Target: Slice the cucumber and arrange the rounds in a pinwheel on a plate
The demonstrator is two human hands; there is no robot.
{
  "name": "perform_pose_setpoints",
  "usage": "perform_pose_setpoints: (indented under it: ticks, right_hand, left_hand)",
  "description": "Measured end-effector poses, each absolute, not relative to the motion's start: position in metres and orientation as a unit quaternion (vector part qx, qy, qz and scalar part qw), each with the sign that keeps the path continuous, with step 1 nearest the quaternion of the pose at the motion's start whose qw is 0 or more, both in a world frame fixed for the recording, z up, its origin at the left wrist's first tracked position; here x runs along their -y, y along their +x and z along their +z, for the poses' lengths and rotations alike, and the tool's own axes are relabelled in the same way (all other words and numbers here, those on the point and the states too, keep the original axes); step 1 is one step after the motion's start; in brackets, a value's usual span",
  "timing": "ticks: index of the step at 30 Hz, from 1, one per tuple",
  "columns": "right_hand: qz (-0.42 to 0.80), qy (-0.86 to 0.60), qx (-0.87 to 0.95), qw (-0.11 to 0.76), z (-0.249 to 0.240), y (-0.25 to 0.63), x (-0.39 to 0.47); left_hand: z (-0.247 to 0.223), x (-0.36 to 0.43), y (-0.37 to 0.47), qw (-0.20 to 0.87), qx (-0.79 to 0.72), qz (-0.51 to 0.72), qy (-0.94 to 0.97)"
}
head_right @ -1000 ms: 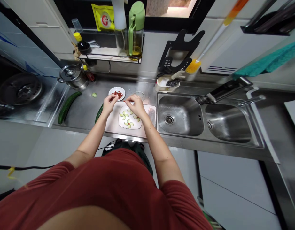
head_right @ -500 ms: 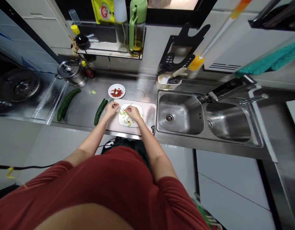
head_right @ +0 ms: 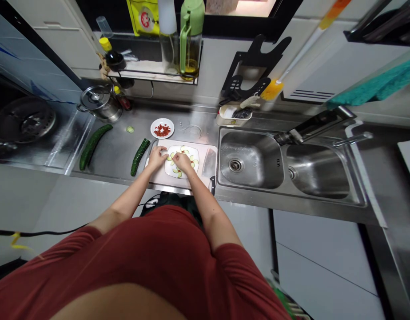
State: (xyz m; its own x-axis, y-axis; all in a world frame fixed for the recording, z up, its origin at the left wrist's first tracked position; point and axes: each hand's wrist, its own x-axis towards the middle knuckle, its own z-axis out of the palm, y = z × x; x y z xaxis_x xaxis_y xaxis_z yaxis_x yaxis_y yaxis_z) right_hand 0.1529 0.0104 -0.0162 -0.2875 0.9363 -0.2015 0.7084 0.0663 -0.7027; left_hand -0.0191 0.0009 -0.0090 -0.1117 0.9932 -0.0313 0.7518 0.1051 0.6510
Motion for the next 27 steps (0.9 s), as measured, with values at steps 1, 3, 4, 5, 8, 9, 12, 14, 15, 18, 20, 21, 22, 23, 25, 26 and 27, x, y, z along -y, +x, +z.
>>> perform_pose_setpoints:
  ticks: [1,3,4,5,8,9,12,14,15,18,20,21,22,23,25,26,27]
  right_hand:
    - [0.360,-0.578,0.716,0.153,-0.0166,0.1523,-0.0102]
    - [0.352,-0.577,0.721,0.153,-0.0172,0.1515,-0.0102]
    - [0.351,-0.575,0.723,0.153,-0.0175,0.1512,-0.0103]
    - [0.349,-0.575,0.724,0.151,-0.0177,0.1509,-0.0105]
    - [0.344,-0.580,0.726,0.137,-0.0189,0.1498,-0.0115]
    - [0.340,-0.582,0.726,0.134,-0.0195,0.1494,-0.0118]
    - [0.334,-0.586,0.726,0.134,-0.0217,0.1484,-0.0124]
    - [0.332,-0.587,0.726,0.134,-0.0230,0.1482,-0.0126]
    - [0.331,-0.587,0.726,0.134,-0.0236,0.1481,-0.0127]
    - [0.327,-0.589,0.726,0.135,-0.0243,0.1482,-0.0130]
    - [0.325,-0.588,0.728,0.136,-0.0241,0.1482,-0.0131]
    - [0.324,-0.587,0.729,0.135,-0.0238,0.1481,-0.0131]
    - [0.323,-0.588,0.730,0.133,-0.0235,0.1480,-0.0130]
    - [0.322,-0.589,0.730,0.130,-0.0232,0.1479,-0.0129]
    - [0.320,-0.591,0.730,0.123,-0.0225,0.1475,-0.0126]
    - [0.319,-0.592,0.730,0.121,-0.0222,0.1472,-0.0124]
    - [0.318,-0.592,0.731,0.119,-0.0218,0.1469,-0.0123]
  left_hand:
    - [-0.0093,-0.0001,-0.0184,0.243,-0.703,0.248,0.620]
    - [-0.0097,0.0013,-0.0175,0.243,-0.704,0.247,0.620]
    - [-0.0100,0.0018,-0.0171,0.242,-0.704,0.246,0.621]
    - [-0.0103,0.0022,-0.0167,0.240,-0.704,0.245,0.622]
    - [-0.0113,0.0027,-0.0157,0.234,-0.705,0.237,0.626]
    - [-0.0117,0.0028,-0.0153,0.234,-0.705,0.234,0.627]
    - [-0.0127,0.0031,-0.0143,0.243,-0.703,0.226,0.629]
    - [-0.0129,0.0035,-0.0137,0.249,-0.703,0.222,0.628]
    - [-0.0129,0.0037,-0.0134,0.250,-0.704,0.219,0.627]
    - [-0.0121,0.0041,-0.0124,0.252,-0.707,0.214,0.626]
    - [-0.0112,0.0040,-0.0117,0.255,-0.707,0.212,0.625]
    - [-0.0107,0.0039,-0.0112,0.256,-0.707,0.211,0.625]
    - [-0.0102,0.0038,-0.0108,0.257,-0.707,0.209,0.625]
    - [-0.0099,0.0037,-0.0104,0.256,-0.707,0.207,0.625]
    - [-0.0097,0.0035,-0.0095,0.253,-0.707,0.202,0.628]
    - [-0.0100,0.0033,-0.0091,0.251,-0.707,0.201,0.630]
    - [-0.0104,0.0032,-0.0088,0.250,-0.707,0.200,0.631]
